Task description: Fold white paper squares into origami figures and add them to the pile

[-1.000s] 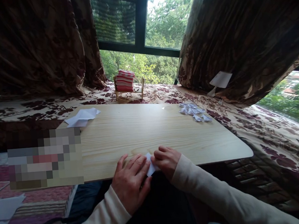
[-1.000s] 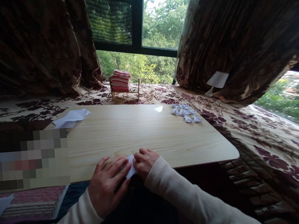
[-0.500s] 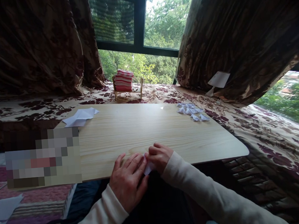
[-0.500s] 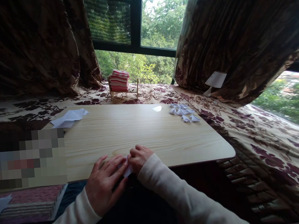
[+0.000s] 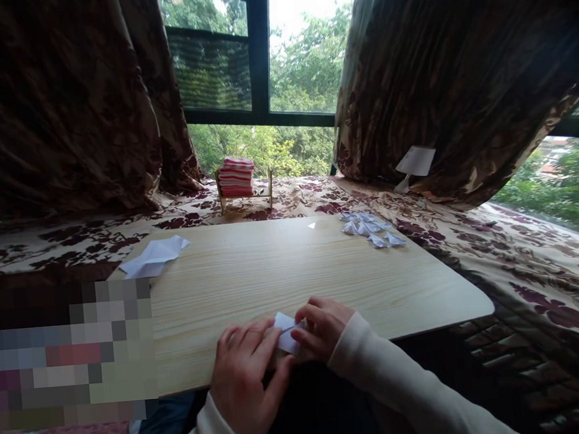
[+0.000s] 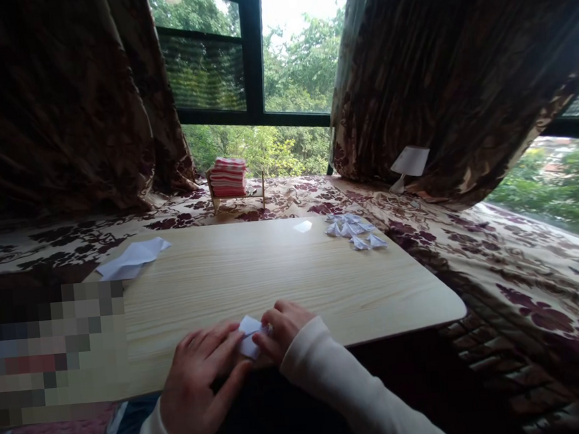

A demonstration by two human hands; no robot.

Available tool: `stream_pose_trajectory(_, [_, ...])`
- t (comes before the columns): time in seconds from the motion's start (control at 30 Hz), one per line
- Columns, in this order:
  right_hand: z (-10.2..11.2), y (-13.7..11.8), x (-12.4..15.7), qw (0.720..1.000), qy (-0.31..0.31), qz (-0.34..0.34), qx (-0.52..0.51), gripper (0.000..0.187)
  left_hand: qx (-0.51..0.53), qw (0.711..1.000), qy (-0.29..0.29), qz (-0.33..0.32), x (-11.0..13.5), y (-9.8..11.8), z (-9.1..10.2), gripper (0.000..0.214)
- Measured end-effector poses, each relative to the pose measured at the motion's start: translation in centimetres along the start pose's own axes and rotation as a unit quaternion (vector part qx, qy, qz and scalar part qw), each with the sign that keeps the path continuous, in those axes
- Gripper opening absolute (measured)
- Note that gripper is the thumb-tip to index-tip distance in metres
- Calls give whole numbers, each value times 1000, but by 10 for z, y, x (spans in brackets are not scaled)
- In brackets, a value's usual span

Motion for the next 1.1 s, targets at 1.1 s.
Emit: stream_pose_trajectory(1.1, [-18, 4, -9, 993, -11, -74, -87, 27, 137, 982, -89, 93, -16, -15, -5, 8])
Point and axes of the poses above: each hand's wrist, its own x-axis away from the middle knuckle, its own z-axis out of the back of the hand, y = z × x, the point moved 4 cm from there along -x, towards the middle knuckle, and after that the axes turned 1 degree about -x, right-handed, at the moved point
